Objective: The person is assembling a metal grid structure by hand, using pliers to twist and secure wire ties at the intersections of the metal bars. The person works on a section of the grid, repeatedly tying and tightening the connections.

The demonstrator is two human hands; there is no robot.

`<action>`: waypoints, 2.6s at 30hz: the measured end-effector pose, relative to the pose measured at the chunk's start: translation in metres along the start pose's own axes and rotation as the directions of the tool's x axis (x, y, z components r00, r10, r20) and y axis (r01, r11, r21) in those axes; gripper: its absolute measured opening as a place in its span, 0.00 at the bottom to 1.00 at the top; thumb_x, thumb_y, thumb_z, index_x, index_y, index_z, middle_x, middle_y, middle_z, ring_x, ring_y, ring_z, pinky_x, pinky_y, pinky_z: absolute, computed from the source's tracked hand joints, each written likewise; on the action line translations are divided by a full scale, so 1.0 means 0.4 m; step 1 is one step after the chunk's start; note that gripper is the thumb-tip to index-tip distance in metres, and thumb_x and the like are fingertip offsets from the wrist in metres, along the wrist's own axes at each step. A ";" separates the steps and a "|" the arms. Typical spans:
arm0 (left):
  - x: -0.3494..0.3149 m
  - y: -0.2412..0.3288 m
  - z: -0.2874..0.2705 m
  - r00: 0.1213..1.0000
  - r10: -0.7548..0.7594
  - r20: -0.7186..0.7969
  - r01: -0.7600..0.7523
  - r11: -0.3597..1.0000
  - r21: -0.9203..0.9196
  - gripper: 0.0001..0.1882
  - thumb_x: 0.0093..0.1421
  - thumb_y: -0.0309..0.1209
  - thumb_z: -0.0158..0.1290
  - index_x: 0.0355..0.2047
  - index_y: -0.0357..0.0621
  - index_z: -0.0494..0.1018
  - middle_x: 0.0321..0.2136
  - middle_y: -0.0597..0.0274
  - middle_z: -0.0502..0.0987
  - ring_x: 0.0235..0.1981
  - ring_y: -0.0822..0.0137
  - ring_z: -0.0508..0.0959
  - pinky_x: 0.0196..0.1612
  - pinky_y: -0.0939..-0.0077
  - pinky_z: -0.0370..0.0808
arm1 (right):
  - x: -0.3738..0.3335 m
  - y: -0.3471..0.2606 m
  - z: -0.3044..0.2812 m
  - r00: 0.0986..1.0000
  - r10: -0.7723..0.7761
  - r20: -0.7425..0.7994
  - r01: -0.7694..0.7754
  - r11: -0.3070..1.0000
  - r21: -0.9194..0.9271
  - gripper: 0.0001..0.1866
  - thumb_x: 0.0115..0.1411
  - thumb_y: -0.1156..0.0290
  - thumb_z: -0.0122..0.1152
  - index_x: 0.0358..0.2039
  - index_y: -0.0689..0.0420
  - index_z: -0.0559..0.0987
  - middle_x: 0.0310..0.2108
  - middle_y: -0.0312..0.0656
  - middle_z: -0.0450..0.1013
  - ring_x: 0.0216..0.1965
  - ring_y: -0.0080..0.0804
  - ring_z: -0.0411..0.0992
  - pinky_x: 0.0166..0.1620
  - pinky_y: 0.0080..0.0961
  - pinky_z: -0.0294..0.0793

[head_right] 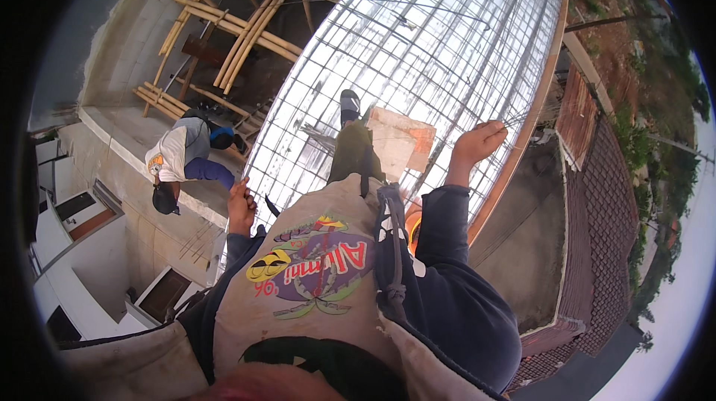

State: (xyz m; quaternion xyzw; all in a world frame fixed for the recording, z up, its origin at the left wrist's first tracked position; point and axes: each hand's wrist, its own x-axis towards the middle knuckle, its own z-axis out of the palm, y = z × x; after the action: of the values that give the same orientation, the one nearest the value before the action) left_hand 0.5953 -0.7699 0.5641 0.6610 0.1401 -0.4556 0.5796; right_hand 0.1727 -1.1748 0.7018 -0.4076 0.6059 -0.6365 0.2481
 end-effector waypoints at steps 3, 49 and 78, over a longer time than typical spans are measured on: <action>0.137 0.102 0.109 1.000 -0.001 -0.020 0.002 0.997 0.074 0.12 0.73 0.33 0.52 0.52 0.44 0.79 0.24 0.76 0.63 0.18 0.83 0.62 0.18 0.84 0.58 | 0.167 -0.002 0.238 0.975 -0.192 0.115 0.213 0.952 -0.217 0.20 0.81 0.57 0.39 0.35 0.57 0.67 0.24 0.32 0.61 0.24 0.21 0.56 0.28 0.25 0.60; 1.294 0.887 1.578 0.900 0.160 -0.405 0.173 0.721 0.671 0.15 0.69 0.41 0.57 0.47 0.45 0.83 0.42 0.50 0.85 0.43 0.53 0.83 0.49 0.56 0.77 | 1.681 -0.207 2.051 0.893 -0.241 0.381 0.300 0.949 -0.102 0.21 0.81 0.57 0.43 0.52 0.58 0.81 0.23 0.26 0.54 0.24 0.17 0.50 0.28 0.23 0.52; 0.968 0.432 3.133 0.121 -0.271 -0.955 0.058 0.962 -0.266 0.14 0.73 0.38 0.53 0.49 0.44 0.81 0.36 0.56 0.83 0.33 0.65 0.79 0.39 0.65 0.75 | 2.064 0.796 3.270 -0.622 0.524 0.583 0.721 0.674 0.163 0.22 0.75 0.52 0.51 0.47 0.56 0.85 0.20 0.43 0.74 0.25 0.31 0.72 0.34 0.37 0.70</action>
State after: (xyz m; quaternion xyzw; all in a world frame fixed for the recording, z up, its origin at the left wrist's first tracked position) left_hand 0.3787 -2.0726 0.4876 0.7270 0.5933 0.0405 0.3434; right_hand 0.7385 -2.6331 0.4849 -0.8685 0.0810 0.3634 0.3272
